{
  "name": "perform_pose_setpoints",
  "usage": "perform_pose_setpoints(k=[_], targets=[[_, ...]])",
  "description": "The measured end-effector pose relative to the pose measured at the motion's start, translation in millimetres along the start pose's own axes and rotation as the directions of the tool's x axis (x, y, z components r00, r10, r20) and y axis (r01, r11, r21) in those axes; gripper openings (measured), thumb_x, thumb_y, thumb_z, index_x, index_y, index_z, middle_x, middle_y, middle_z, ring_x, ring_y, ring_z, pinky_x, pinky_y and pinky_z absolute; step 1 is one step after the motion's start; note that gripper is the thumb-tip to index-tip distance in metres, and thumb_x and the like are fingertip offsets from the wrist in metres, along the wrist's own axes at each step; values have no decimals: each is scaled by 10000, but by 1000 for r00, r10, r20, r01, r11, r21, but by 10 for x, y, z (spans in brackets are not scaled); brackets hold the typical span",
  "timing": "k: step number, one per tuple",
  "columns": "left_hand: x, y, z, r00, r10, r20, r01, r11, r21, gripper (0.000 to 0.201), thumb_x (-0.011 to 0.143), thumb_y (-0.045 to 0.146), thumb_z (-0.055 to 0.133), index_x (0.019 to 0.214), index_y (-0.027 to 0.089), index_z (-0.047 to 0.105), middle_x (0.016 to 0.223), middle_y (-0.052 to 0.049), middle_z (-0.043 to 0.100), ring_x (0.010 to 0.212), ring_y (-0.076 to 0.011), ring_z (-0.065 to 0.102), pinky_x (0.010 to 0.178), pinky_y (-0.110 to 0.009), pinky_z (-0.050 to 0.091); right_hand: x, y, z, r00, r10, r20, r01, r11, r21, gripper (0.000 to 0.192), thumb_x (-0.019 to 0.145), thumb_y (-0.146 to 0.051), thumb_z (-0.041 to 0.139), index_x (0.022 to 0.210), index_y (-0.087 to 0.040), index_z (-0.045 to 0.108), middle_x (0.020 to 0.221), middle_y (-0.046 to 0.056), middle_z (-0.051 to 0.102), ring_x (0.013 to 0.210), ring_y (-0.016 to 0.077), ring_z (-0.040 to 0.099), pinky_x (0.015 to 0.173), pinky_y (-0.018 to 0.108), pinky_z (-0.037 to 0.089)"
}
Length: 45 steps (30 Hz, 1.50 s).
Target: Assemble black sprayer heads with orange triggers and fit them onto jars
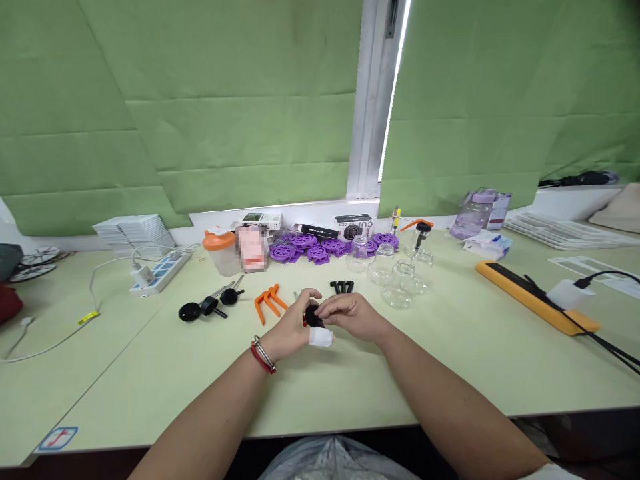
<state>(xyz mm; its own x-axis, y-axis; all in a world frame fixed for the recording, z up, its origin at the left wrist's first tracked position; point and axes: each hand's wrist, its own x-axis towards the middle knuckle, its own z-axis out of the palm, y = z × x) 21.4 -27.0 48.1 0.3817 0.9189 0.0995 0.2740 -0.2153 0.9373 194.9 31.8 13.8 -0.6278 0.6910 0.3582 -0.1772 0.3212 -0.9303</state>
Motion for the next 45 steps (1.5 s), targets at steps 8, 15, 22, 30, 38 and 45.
perform_pose_setpoints(k=[8,15,22,30,38,45], targets=[[-6,-20,-4,999,34,-36,-34,999,-4,588,635,248,731,1100,231,373,953,-11,488,827,-149,511,720,-284,422,3,-59,30,989,149,-23,-144,980,140,247,657,-282,754,877,-175,715,758,29,690,676,128,628,685,292,523],[-10,-32,1,998,42,-38,-44,998,-34,609,640,258,732,1122,244,361,961,-13,500,825,-154,553,762,-317,451,11,-41,42,988,143,-54,-126,962,244,238,611,-347,788,746,-167,710,862,54,697,636,119,620,655,299,530],[-2,-34,-3,999,31,-19,-32,997,-73,604,635,267,743,1100,238,358,978,-24,539,820,-157,564,773,-334,450,10,15,40,992,117,-44,-102,960,259,176,642,-301,773,759,-181,720,837,39,693,649,119,611,668,297,515],[-8,-18,-2,998,49,-27,-51,996,-74,610,630,256,749,1090,238,348,1002,-25,520,825,-154,563,789,-340,453,8,-18,62,991,123,-57,-105,964,245,158,641,-272,773,764,-182,732,787,22,675,644,116,597,669,294,497],[-4,-52,-4,993,95,-64,-98,994,-47,598,646,249,736,1097,234,343,996,-25,537,819,-147,553,782,-322,448,7,18,74,990,130,-62,-108,956,274,191,682,-287,746,830,-168,724,812,33,664,656,114,605,672,285,500],[-4,-35,-20,986,129,-102,-111,979,169,655,610,279,741,1130,221,345,1019,-37,532,877,-177,555,798,-344,457,17,-13,104,986,111,-127,-66,946,316,191,645,-260,771,774,-154,678,886,26,619,627,99,590,645,287,489]])
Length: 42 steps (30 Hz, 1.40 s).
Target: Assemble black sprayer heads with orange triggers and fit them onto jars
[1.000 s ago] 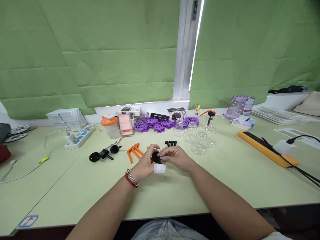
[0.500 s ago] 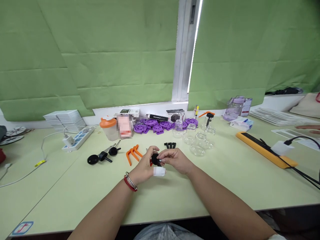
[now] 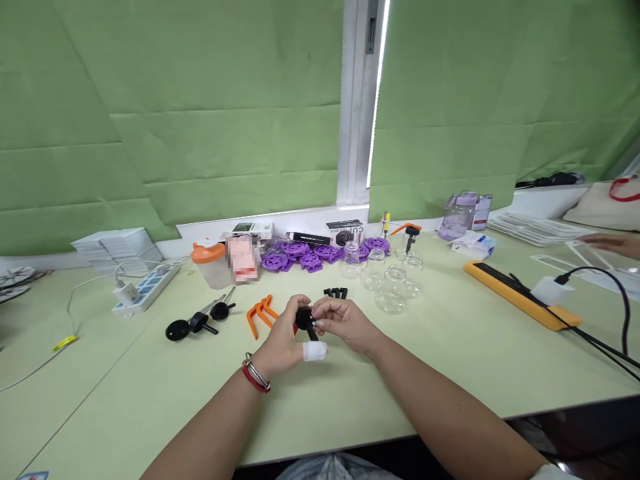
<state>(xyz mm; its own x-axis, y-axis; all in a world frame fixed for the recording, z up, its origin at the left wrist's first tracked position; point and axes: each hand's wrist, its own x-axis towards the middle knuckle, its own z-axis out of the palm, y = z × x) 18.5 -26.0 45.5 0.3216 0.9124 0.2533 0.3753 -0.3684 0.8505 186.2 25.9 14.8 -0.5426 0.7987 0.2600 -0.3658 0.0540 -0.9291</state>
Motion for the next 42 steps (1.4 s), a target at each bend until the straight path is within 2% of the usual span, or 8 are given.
perform_pose_setpoints(k=[4,10,14,20,26,31,35,42], targets=[[-9,-19,18,988,98,-116,-60,952,299,703,566,328,742,1152,206,374,1074,-69,518,949,-224,538,818,-376,461,7,20,-5,994,107,-33,-108,994,-21,270,655,-315,765,821,-149,632,670,-9,610,547,98,561,576,268,466],[6,-171,54,925,335,-180,-145,747,648,783,543,405,721,1213,178,385,1266,-165,447,1155,-343,453,935,-496,398,-30,27,50,953,274,131,-269,962,-58,328,745,-437,667,738,-113,615,681,38,646,596,107,570,575,240,420],[24,-261,42,921,360,-146,-170,712,681,887,540,456,741,1287,189,346,1357,-188,380,1236,-380,389,967,-532,370,-28,24,42,955,273,117,-260,959,-109,317,725,-421,683,683,-126,577,636,22,622,572,110,549,570,245,408],[33,-294,-29,900,359,-247,-180,822,541,970,618,432,737,1396,224,196,1472,-181,230,1342,-366,252,1029,-541,292,24,-12,-71,994,92,-57,-106,941,-322,241,769,-386,616,732,-155,555,599,-25,535,540,91,455,556,241,369],[128,-509,-161,875,-2,-484,71,990,124,347,832,347,504,1159,240,458,1181,-79,540,1011,-209,560,822,-364,459,24,3,-117,985,-163,-62,25,481,-877,138,828,-227,508,784,-180,630,729,3,568,661,116,487,608,240,333],[223,-760,-334,735,-215,-643,149,976,-157,243,752,303,556,971,203,525,974,-43,575,891,-177,568,718,-287,460,243,53,-118,983,-163,-85,-61,148,-987,186,871,-235,471,874,-188,650,838,44,635,824,163,541,690,258,346],[253,-909,-391,691,-262,-674,181,965,-190,239,686,238,572,915,195,523,909,-28,570,823,-162,563,706,-290,455,649,77,-116,994,-110,-22,-34,-114,-993,209,884,-263,465,879,-185,659,862,62,664,872,193,546,726,284,337],[242,-892,-308,733,-256,-630,195,967,-166,231,675,221,562,900,190,514,876,-30,562,772,-157,569,662,-287,467,1120,325,-116,999,-5,-43,-43,-224,-974,227,878,-233,475,880,-146,684,922,113,683,920,229,564,755,301,348]])
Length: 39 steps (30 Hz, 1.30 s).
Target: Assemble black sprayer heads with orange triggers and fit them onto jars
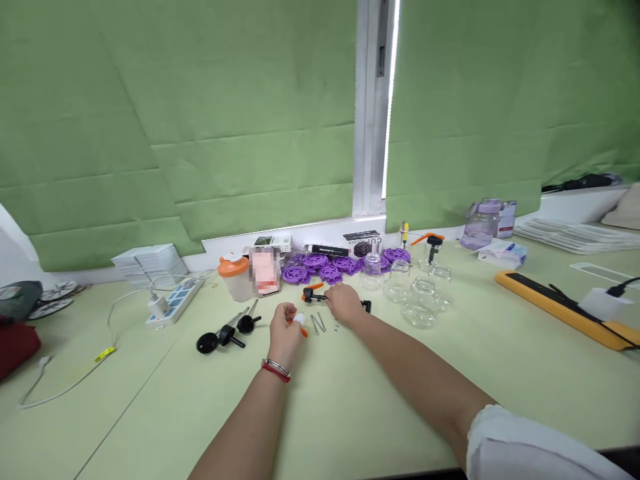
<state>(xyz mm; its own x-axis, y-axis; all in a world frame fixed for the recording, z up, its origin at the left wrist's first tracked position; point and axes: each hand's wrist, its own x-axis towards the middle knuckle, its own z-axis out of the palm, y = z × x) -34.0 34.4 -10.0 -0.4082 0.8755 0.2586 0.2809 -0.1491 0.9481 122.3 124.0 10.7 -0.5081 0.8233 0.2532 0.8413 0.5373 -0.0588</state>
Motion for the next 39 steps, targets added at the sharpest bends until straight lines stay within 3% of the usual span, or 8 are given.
perform_pose_setpoints(k=[5,8,12,15,21,27,33,39], targets=[[-23,90,-30,1000,18,1,-18,996,93,230,713,255,547,931,196,507,816,-11,528,696,-145,544,624,-289,466,47,6,158,999,20,50,-20,1000,3,218,875,-244,503,878,-138,693,916,131,685,950,251,559,752,308,357],[52,123,-155,989,48,-143,-11,969,247,320,707,282,576,1006,186,517,809,-12,504,698,-160,537,639,-316,466,46,7,190,997,40,64,-41,999,7,232,886,-275,500,905,-144,690,946,134,678,978,254,548,764,309,358],[193,142,-429,897,173,-406,42,882,469,378,709,244,570,1072,146,529,1056,-109,500,881,-220,549,802,-388,457,26,-2,186,997,44,61,-46,999,21,229,884,-286,511,928,-144,685,951,132,671,976,247,543,778,305,359],[278,120,-597,853,198,-482,142,803,579,376,708,201,549,1068,95,560,1074,-171,544,1052,-305,518,908,-431,410,-3,-20,145,998,39,40,-41,999,35,225,868,-289,536,949,-133,677,956,133,662,968,247,538,793,305,363],[359,-38,-639,908,90,-408,232,702,673,415,708,183,527,1104,74,588,1103,-221,597,1095,-373,511,892,-476,403,-186,-177,-7,1000,16,-20,-15,997,77,264,896,-284,475,1062,-156,636,1069,117,620,1028,233,502,857,304,353],[378,-154,-627,925,23,-380,265,678,686,434,666,228,579,1085,117,605,1135,-242,580,1100,-422,496,827,-515,415,-453,-551,9,982,-190,-19,190,967,171,240,892,-197,439,909,-152,674,934,91,635,951,204,527,884,299,354],[417,-262,-675,942,-3,-334,247,681,689,315,605,211,631,907,125,617,996,-235,631,989,-391,573,805,-471,440,-349,-843,101,999,25,37,-33,974,225,253,860,-301,501,944,-148,685,1032,126,613,986,248,549,796,321,412],[437,-325,-706,937,-15,-348,247,733,634,383,613,149,593,996,142,584,970,-193,641,946,-352,598,774,-449,465,-273,-833,70,988,123,93,-143,958,249,217,830,-251,521,910,-136,686,975,134,648,870,237,606,692,302,416]])
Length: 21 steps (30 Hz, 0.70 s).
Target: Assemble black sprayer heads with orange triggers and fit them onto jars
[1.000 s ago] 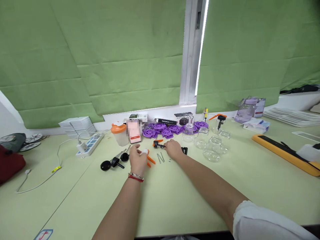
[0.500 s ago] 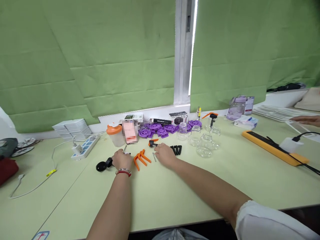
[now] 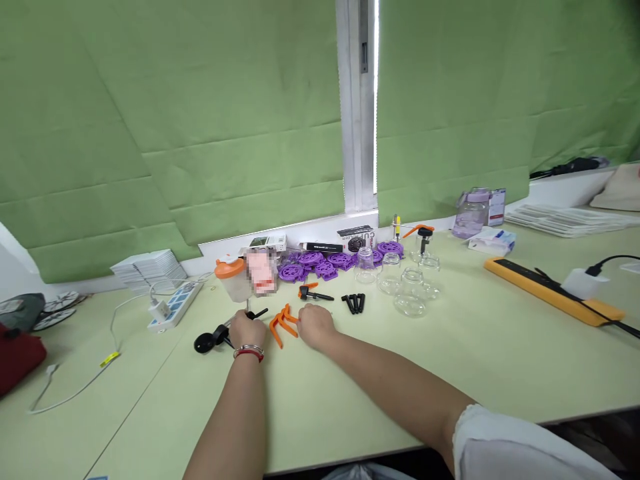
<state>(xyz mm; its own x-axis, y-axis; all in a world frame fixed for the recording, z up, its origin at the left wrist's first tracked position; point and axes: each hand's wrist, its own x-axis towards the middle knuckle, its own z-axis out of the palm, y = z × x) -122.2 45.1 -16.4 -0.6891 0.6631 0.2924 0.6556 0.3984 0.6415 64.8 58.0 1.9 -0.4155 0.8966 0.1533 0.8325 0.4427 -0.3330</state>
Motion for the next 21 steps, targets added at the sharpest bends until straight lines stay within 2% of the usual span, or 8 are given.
perform_pose_setpoints(k=[2,4,6,8,11,14,17,21], targets=[[-5,5,-10,1000,7,-19,-8,999,-46,386,636,146,574,1022,143,574,982,-186,636,948,-341,596,782,-451,470,1,49,-34,999,35,-20,-33,996,77,219,851,-270,494,870,-149,676,952,113,655,829,210,605,658,283,400],[-25,34,-19,999,14,-40,-18,995,-93,391,662,148,557,1053,157,559,1001,-160,631,947,-315,598,789,-446,480,0,122,-77,997,63,-44,-49,960,277,206,853,-288,495,804,-162,651,866,73,658,754,168,585,618,256,374],[-65,93,-23,995,81,-58,-90,977,-194,441,681,134,538,1120,175,527,1057,-128,615,982,-274,589,836,-428,483,-15,223,-130,995,91,-36,-55,829,557,206,839,-316,520,733,-161,606,726,27,623,639,123,529,567,232,339],[-131,180,-23,973,221,-69,-231,916,-328,535,688,97,506,1213,194,475,1145,-103,577,1057,-233,560,925,-408,455,-67,354,-194,993,111,48,-106,595,797,253,824,-379,537,698,-160,551,606,-15,545,520,86,435,505,215,294],[-270,341,-26,887,460,-48,-433,791,-433,614,672,37,446,1259,219,465,1234,-78,516,1168,-204,487,1039,-398,370,-226,616,-295,972,49,231,-237,215,948,333,769,-485,576,705,-169,491,549,-46,493,427,54,322,434,202,203],[-426,498,-26,765,643,38,-562,695,-448,589,632,1,393,1151,221,564,1202,-66,519,1173,-198,477,1062,-396,346,-424,919,-358,970,42,239,-239,3,971,345,722,-472,635,716,-180,452,614,-34,539,422,40,323,413,194,159],[-561,606,-4,651,750,117,-633,621,-462,598,586,-8,369,1088,224,597,1177,-61,526,1147,-197,492,1033,-394,384,-557,1172,-363,971,66,229,-221,-105,969,328,717,-422,658,752,-190,428,610,-47,535,416,35,327,412,184,157],[-676,657,33,565,809,160,-686,569,-453,626,573,-3,364,1106,243,583,1203,-45,520,1160,-195,486,1013,-390,406,-576,1308,-333,970,31,242,-235,-155,960,314,722,-400,661,812,-191,446,573,-61,503,409,34,323,417,181,152]])
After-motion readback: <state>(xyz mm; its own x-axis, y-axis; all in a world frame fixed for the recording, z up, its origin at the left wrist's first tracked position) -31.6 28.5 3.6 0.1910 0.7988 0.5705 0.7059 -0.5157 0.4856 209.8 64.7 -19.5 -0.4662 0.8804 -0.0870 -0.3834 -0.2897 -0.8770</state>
